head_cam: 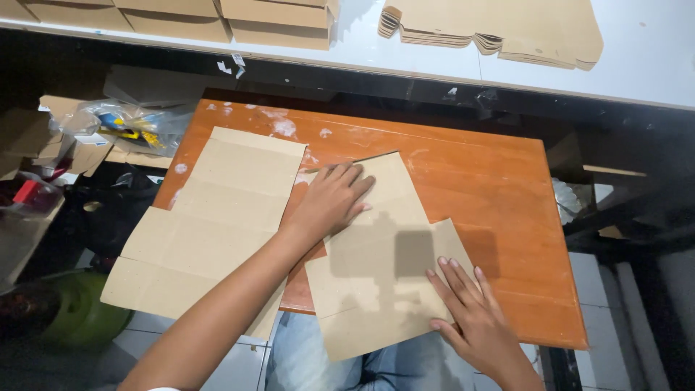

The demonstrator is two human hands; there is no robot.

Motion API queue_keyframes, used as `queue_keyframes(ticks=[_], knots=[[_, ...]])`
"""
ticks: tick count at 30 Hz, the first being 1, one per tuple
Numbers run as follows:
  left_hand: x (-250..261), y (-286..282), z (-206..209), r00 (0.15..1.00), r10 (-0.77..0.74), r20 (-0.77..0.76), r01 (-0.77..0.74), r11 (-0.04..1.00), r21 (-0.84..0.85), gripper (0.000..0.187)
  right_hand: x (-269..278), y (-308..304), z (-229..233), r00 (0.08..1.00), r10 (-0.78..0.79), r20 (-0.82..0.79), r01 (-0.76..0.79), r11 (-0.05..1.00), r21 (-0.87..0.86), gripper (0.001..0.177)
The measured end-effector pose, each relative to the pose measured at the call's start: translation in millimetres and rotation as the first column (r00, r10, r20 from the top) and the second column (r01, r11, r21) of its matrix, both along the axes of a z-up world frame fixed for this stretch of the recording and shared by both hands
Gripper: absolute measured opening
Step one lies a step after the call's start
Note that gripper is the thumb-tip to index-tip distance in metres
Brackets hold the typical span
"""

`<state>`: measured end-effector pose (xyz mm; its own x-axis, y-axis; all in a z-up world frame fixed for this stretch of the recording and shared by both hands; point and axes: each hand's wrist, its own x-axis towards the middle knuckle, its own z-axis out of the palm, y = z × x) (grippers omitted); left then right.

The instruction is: The person folds flat cardboard sheets into small rectangular boxes on a wooden table. They crease the pre-scored lines, fold the side flaps inward, and tuck the ends to form the box shape. The finished boxes are stacked on a nearby counter.

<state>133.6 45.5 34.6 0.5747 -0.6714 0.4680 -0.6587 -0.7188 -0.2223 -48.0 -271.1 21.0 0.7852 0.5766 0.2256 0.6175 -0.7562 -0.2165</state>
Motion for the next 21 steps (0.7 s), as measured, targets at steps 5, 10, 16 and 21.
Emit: queue_keyframes(ticks=[5, 10, 16, 21], knots=[[42.3, 20.8, -58.6, 0.879, 0.301, -0.37, -0.344, 0.938, -0.053, 0.058, -11.2, -1.3, -16.9, 0.988, -0.093, 0.126, 0.125, 0.954, -0.273, 0.096], [32.1, 17.2, -16.0, 0.837, 0.311, -0.45, -0.355, 0.935, -0.013, 0.051, -30.2, 10.0, -40.8, 0.929, -0.23, 0.291, 0.309, 0.915, -0.261, 0.089], [-122.8, 12.3, 81.6, 0.61, 0.082, -0.788, -0.485, 0.825, -0.289, 0.039, -51.2, 23.3, -48.6, 0.849, -0.49, 0.2, 0.519, 0.843, -0.138, 0.08], [-215.3, 18.7, 37.1, 0.501, 0.057, -0.864, -0.663, 0.667, -0.341, 0.041, -51.9, 50.5, -27.3, 0.828, -0.515, 0.22, 0.54, 0.839, -0.068, 0.078]])
